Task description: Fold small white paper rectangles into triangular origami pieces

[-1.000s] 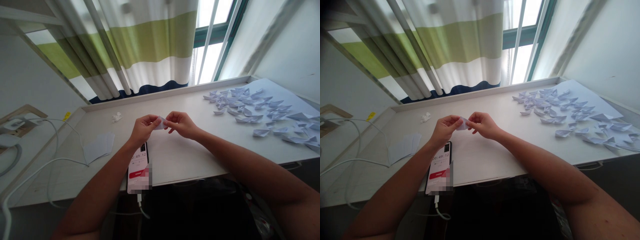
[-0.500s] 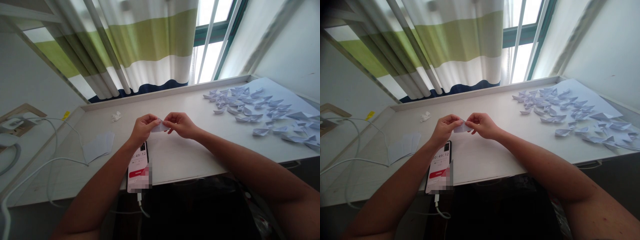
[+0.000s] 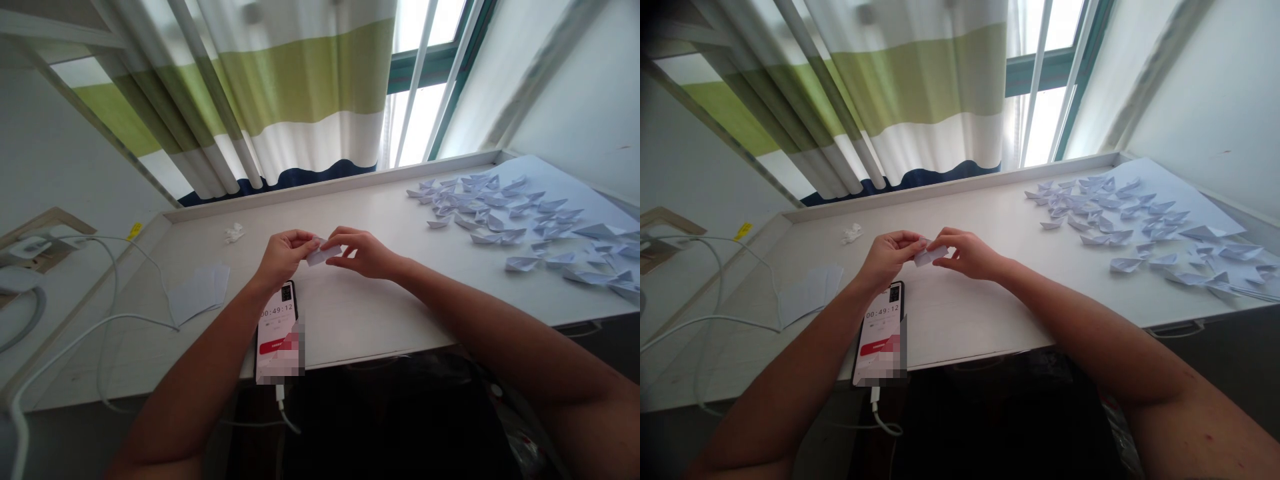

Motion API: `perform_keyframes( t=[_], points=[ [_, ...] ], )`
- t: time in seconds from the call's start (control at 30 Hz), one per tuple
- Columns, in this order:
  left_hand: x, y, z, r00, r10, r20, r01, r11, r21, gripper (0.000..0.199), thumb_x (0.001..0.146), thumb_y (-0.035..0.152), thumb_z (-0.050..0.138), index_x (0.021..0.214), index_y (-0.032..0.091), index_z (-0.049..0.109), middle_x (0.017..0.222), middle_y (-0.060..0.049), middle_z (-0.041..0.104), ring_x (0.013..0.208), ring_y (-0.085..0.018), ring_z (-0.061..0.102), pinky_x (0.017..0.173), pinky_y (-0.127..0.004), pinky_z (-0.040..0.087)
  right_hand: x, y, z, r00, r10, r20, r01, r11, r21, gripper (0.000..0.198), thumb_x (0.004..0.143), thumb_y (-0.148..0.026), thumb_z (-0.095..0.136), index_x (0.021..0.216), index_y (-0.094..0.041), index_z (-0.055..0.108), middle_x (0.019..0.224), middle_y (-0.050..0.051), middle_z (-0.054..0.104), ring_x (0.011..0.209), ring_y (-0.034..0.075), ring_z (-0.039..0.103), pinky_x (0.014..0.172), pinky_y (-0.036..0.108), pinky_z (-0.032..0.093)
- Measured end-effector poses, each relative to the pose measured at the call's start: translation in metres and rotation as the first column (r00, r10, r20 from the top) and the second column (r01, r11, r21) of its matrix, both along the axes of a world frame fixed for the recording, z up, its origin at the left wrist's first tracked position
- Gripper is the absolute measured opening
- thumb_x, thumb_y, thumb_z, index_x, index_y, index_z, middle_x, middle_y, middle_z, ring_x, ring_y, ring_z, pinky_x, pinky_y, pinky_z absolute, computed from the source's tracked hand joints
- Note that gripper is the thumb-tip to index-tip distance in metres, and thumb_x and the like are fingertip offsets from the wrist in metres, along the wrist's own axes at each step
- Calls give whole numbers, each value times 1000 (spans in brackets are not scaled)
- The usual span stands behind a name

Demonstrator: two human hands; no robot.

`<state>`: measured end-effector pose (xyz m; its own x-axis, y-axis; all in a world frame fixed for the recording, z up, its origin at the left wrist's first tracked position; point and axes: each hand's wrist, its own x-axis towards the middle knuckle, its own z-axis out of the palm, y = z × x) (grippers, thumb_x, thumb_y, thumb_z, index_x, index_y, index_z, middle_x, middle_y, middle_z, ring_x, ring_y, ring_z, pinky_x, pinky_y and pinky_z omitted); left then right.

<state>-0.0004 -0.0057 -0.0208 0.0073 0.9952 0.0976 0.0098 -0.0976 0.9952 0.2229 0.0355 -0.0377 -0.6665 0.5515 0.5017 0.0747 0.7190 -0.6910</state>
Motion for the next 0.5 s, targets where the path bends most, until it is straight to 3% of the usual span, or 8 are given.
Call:
perform_keyframes(
  t=[0.27,0.5],
  points=[
    [1,-3,4,996,-86,21,86,996,11,40,66,38,102,94,17,84,92,-8,84,83,-19,76,80,-33,60,5,3,2,1000,18,-11,-18,998,-60,26,94,-28,80,119,-25,83,111,7,74,95,20,73,76,35,68],
    [2,-2,-2,997,-64,-49,66,997,37,42,65,37,103,96,16,83,90,-8,85,81,-20,78,78,-33,61,3,1,3,999,39,-21,-41,991,-124,18,93,-34,81,107,-24,87,104,6,73,86,17,70,74,35,66]
  ],
)
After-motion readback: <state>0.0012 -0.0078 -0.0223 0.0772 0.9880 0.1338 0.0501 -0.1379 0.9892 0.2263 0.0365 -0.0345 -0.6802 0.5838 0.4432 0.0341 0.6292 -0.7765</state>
